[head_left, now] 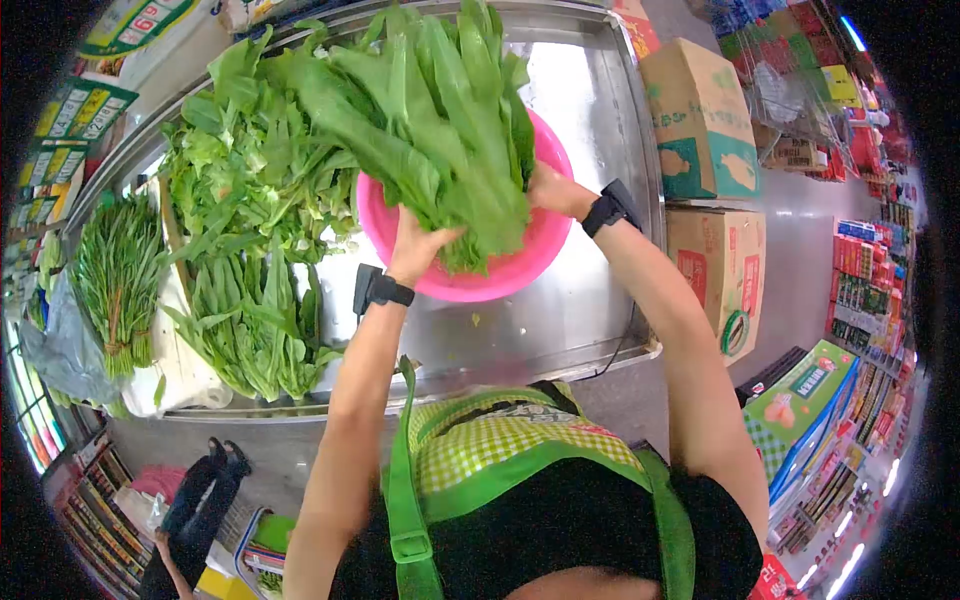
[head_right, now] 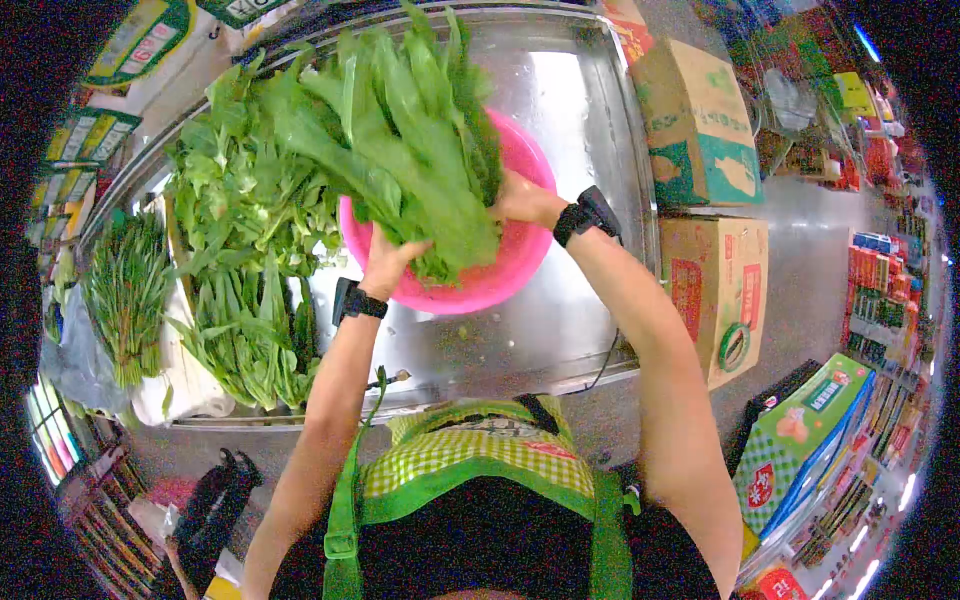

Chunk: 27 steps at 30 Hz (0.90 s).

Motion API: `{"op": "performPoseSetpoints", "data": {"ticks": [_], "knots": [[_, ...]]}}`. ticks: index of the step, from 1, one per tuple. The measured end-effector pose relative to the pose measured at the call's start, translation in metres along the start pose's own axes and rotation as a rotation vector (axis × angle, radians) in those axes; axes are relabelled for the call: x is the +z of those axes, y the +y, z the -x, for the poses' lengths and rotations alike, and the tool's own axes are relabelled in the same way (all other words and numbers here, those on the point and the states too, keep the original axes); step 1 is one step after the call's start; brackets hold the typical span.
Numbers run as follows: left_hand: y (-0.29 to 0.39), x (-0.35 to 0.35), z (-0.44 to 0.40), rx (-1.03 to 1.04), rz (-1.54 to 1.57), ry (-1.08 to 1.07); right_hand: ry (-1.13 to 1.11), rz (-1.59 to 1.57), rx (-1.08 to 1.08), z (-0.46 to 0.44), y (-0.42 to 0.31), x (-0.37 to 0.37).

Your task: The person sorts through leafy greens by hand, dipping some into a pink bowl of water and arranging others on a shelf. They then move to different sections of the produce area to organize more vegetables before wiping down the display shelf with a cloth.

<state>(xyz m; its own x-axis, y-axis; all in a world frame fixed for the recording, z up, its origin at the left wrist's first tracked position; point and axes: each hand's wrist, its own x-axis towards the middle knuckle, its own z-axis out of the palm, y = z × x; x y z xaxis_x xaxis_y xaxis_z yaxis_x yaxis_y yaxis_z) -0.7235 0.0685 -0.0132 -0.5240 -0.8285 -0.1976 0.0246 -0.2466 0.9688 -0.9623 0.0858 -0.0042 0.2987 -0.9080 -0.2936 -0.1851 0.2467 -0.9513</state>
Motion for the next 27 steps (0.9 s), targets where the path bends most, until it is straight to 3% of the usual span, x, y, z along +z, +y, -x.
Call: {"op": "performPoseSetpoints", "data": {"ticks": [6,8,9,10,12,14,15,17,18,20,24,26,27], "knots": [[0.044,0.02,0.004,-0.092,0.482,0.096,0.03,-0.073,-0.028,0.019,-0.087,-0.002],[0.052,0.027,0.011,-0.161,0.558,0.059,0.018,-0.009,0.101,0.027,-0.117,-0.004],[0.064,0.034,0.016,-0.247,0.764,-0.012,0.015,0.068,0.214,0.03,-0.131,-0.004],[0.076,0.042,0.022,-0.329,0.968,-0.092,0.013,0.087,0.206,0.034,-0.137,-0.003],[0.093,0.054,0.038,-0.326,0.974,-0.075,-0.029,0.064,0.157,0.044,-0.151,-0.005],[0.11,0.062,0.057,-0.46,1.24,-0.185,-0.025,0.073,0.202,0.047,-0.146,-0.016],[0.117,0.07,0.062,-0.519,1.206,-0.112,-0.066,0.122,0.298,0.053,-0.151,-0.019],[0.087,0.08,0.063,-0.532,1.292,-0.197,-0.095,0.171,0.505,0.056,-0.164,-0.011],[0.089,0.083,0.068,-0.569,1.365,-0.282,-0.092,0.187,0.498,0.06,-0.171,-0.008],[0.09,0.089,0.085,-0.645,1.408,-0.248,-0.083,0.304,0.612,0.071,-0.184,-0.001],[0.1,0.092,0.108,-0.674,1.483,-0.291,-0.078,0.492,0.466,0.085,-0.204,0.021],[0.107,0.093,0.12,-0.492,1.484,-0.348,-0.086,0.463,0.486,0.088,-0.205,0.024],[0.097,0.093,0.12,-0.49,1.42,-0.276,-0.098,0.429,0.505,0.089,-0.205,0.025]]}}
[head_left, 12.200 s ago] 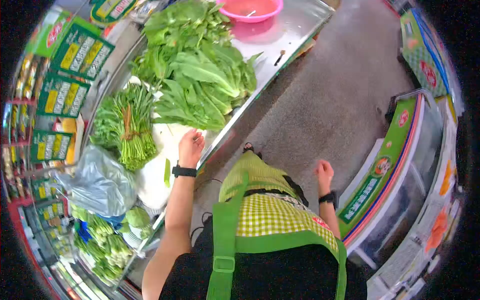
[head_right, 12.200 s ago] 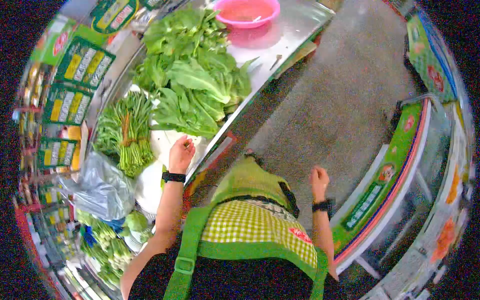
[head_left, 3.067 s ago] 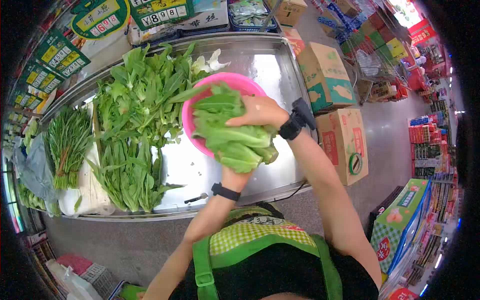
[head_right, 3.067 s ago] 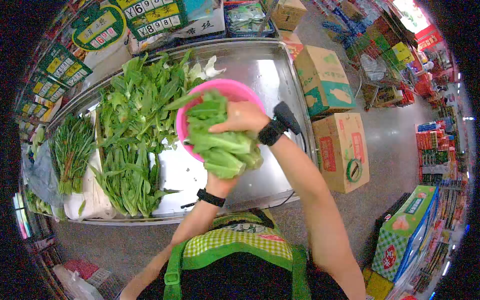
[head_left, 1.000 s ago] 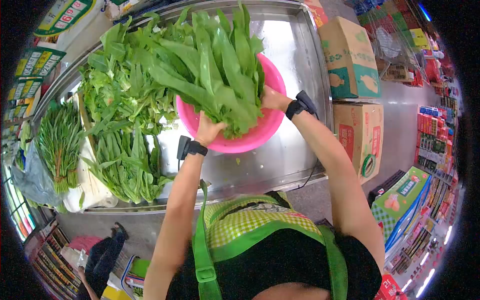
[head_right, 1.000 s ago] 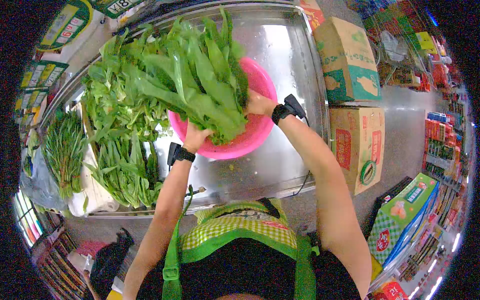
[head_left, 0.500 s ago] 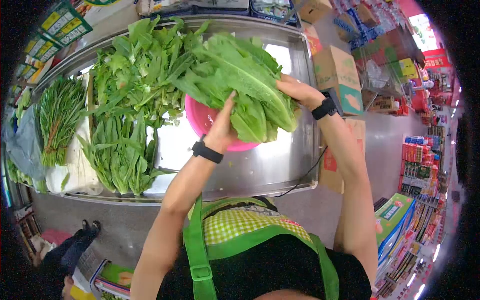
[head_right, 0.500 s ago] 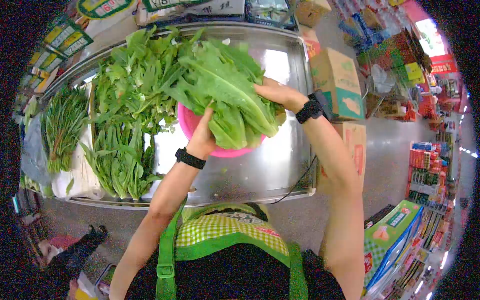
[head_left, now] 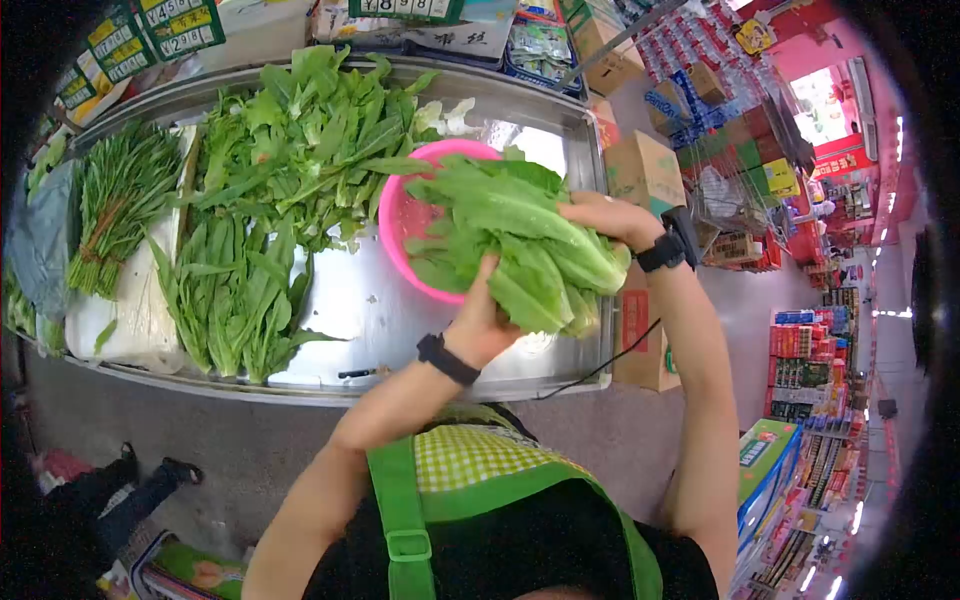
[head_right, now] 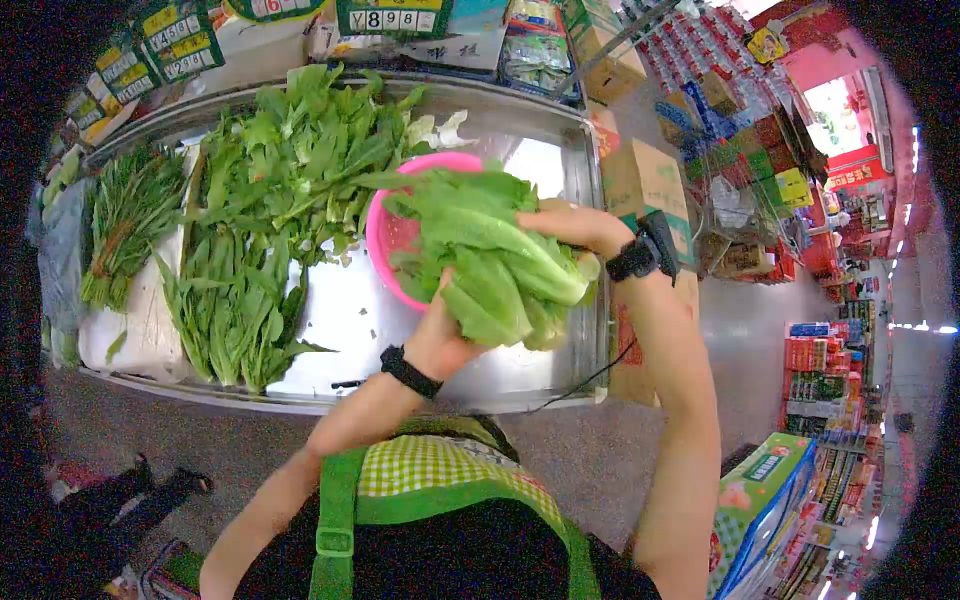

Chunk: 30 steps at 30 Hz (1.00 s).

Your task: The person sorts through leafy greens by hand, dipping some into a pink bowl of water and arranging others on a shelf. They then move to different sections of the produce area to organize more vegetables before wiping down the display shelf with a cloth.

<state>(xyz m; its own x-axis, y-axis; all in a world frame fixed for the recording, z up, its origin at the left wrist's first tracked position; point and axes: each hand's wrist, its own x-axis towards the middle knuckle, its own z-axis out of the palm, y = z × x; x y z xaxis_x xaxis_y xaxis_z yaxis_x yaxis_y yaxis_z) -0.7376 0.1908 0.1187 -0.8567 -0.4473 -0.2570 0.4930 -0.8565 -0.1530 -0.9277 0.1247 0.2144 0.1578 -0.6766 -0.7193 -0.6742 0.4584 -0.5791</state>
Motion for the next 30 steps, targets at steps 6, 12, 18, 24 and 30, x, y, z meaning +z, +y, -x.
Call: {"op": "performPoseSetpoints", "data": {"ticks": [6,12,18,24,30], "knots": [[0.011,0.001,0.018,-0.059,-0.036,-0.051,0.162,0.043,-0.152,0.006,-0.004,0.026],[0.02,-0.001,0.023,-0.109,-0.014,-0.075,0.183,-0.022,-0.037,-0.006,0.003,0.029],[0.017,0.004,0.043,0.014,-0.134,0.027,0.248,-0.01,-0.065,0.02,-0.037,0.049],[0.018,0.005,0.035,0.06,-0.114,0.093,0.282,0.068,-0.048,-0.007,-0.015,0.035],[0.026,0.012,0.039,-0.018,-0.071,-0.138,0.356,0.072,-0.109,0.003,-0.022,0.037]]}}
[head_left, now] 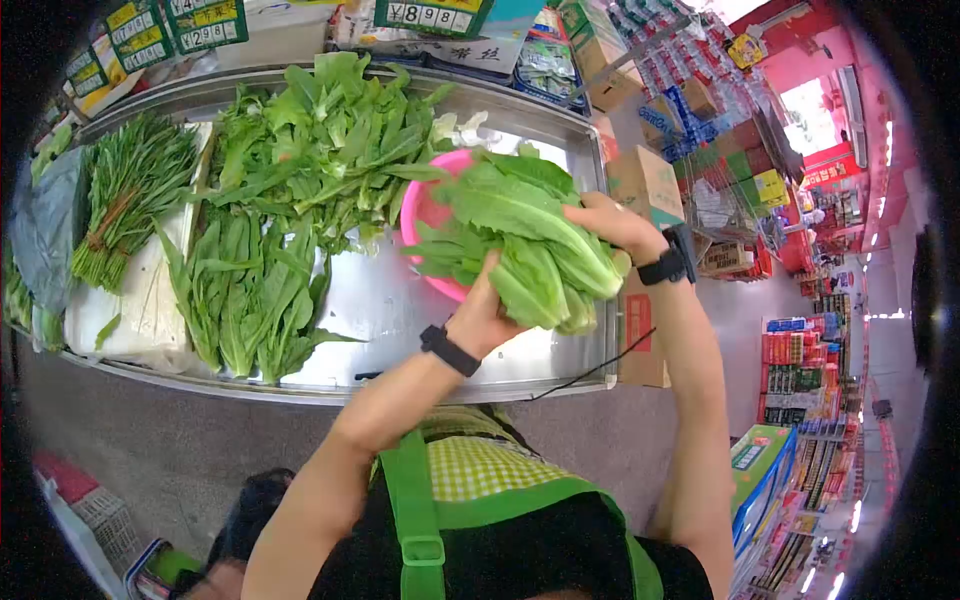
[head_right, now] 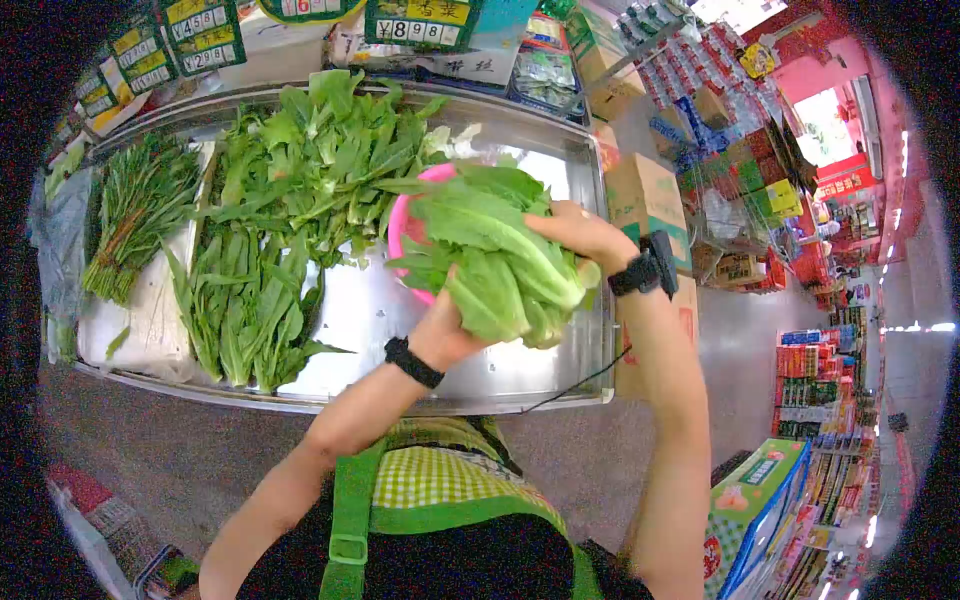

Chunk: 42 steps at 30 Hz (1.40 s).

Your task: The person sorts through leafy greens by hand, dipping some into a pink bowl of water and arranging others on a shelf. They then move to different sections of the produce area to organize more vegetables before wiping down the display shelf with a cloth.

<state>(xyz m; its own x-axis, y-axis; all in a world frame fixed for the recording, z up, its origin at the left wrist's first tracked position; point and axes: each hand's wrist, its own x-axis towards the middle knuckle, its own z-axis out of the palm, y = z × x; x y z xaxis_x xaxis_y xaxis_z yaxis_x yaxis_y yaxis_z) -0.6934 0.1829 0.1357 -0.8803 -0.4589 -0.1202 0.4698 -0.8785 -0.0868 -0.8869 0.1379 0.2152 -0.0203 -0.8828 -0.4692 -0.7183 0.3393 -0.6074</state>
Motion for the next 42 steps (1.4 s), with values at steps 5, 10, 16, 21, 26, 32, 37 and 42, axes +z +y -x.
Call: {"op": "performPoseSetpoints", "data": {"ticks": [5,10,16,21,26,32,37,42], "knots": [[-0.008,-0.034,-0.011,0.014,-0.024,0.067,-0.078,-0.061,0.038,0.006,-0.002,0.009],[-0.007,-0.011,0.009,-0.001,0.02,0.092,-0.065,0.02,-0.001,0.002,-0.008,0.006],[0.009,-0.011,0.018,-0.099,0.09,0.083,-0.177,-0.106,0.105,0.006,-0.032,0.021],[0.008,0.003,0.055,-0.058,0.053,0.124,-0.239,-0.136,0.109,0.022,-0.06,0.036],[0.01,0.021,0.097,0.23,-0.084,0.22,-0.25,-0.191,-0.16,0.033,-0.104,0.049],[0.006,-0.018,0.116,0.37,-0.102,0.168,-0.392,-0.06,-0.169,-0.002,-0.093,0.091],[0.016,-0.019,0.134,0.166,0.063,0.235,-0.414,-0.165,-0.206,-0.009,-0.083,0.118],[0.008,-0.011,0.152,0.364,-0.055,0.179,-0.377,-0.075,-0.236,0.025,-0.121,0.113]]}}
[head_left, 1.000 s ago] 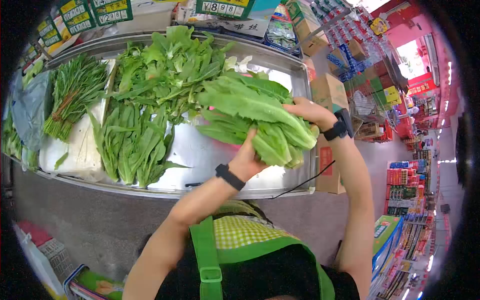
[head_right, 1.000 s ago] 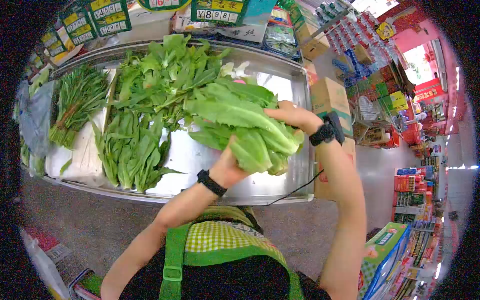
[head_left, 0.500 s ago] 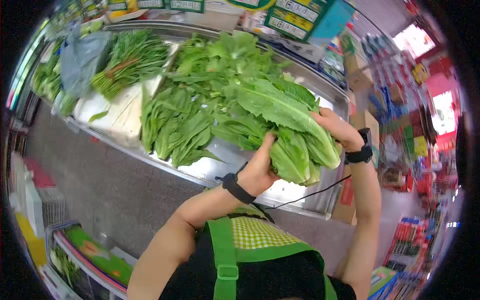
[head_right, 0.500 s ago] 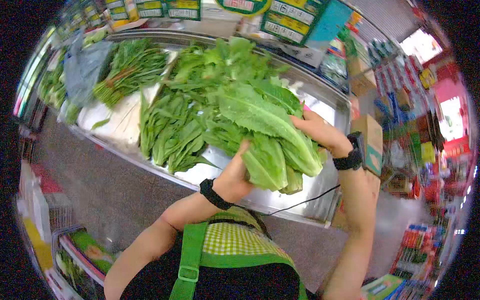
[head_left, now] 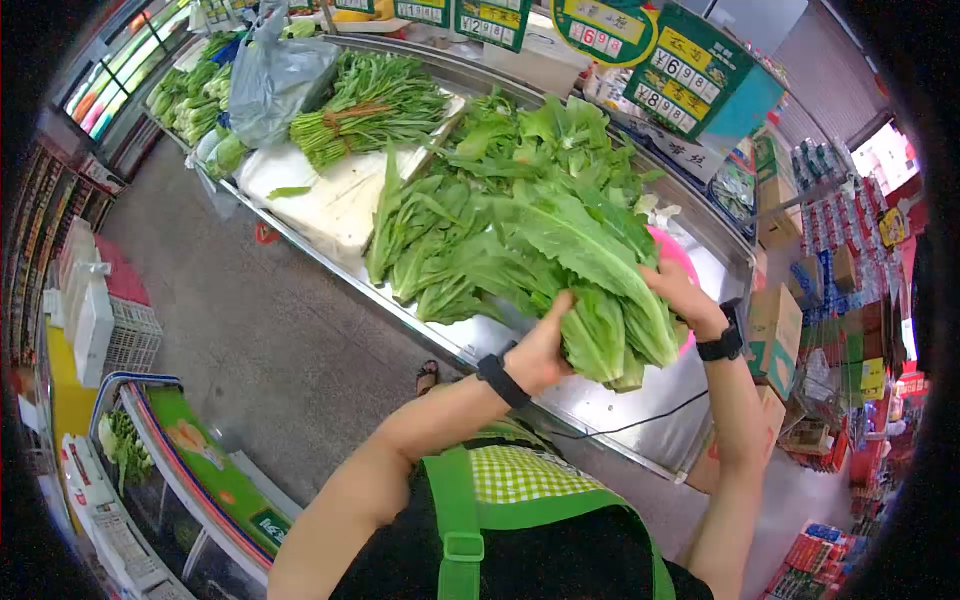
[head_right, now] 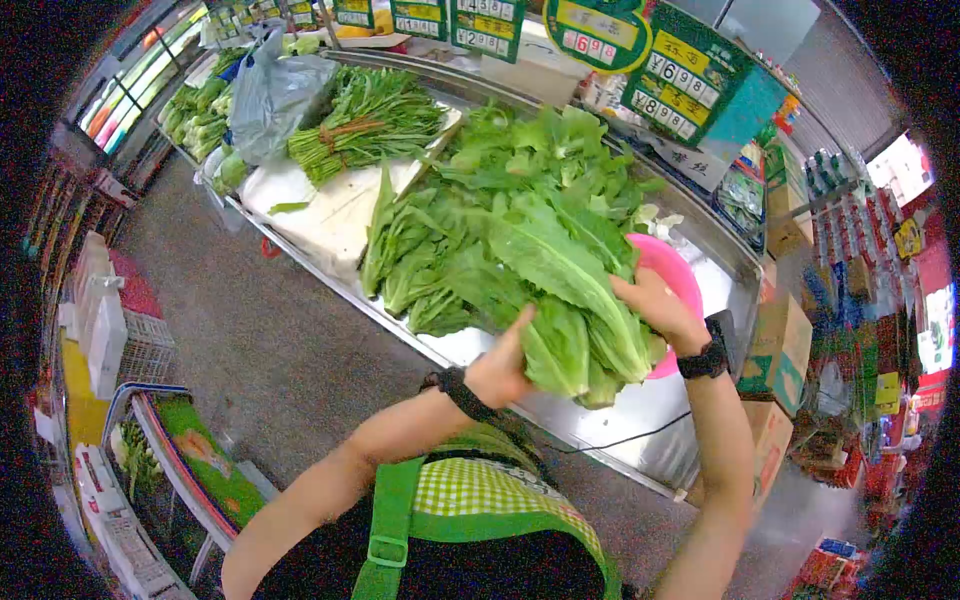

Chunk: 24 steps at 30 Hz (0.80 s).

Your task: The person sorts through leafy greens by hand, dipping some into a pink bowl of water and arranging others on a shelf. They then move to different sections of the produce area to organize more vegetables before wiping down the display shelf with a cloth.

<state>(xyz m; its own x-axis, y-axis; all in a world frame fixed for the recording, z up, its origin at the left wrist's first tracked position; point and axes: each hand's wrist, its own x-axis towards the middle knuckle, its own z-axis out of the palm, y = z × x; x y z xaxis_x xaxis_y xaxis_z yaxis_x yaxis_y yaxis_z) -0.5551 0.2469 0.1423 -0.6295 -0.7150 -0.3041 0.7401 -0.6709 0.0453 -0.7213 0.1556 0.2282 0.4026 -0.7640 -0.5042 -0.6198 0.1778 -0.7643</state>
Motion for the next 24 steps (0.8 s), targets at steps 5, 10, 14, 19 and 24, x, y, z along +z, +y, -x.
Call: {"op": "performPoseSetpoints", "data": {"ticks": [5,10,14,19,24], "knots": [[0.033,-0.018,-0.008,-0.286,0.141,0.002,-0.001,-0.209,-0.006,-0.039,0.039,0.015],[0.067,-0.001,0.029,-0.269,0.097,-0.036,0.122,0.004,0.06,-0.023,-0.029,0.033],[0.092,-0.031,0.017,-0.24,0.046,-0.034,0.177,-0.105,-0.015,-0.045,-0.05,0.055],[0.122,-0.013,0.032,-0.397,0.21,-0.112,0.207,-0.099,0.064,-0.06,-0.058,0.058],[0.119,-0.014,0.035,-0.127,-0.026,-0.113,0.312,-0.104,-0.027,-0.046,-0.081,0.064]]}}
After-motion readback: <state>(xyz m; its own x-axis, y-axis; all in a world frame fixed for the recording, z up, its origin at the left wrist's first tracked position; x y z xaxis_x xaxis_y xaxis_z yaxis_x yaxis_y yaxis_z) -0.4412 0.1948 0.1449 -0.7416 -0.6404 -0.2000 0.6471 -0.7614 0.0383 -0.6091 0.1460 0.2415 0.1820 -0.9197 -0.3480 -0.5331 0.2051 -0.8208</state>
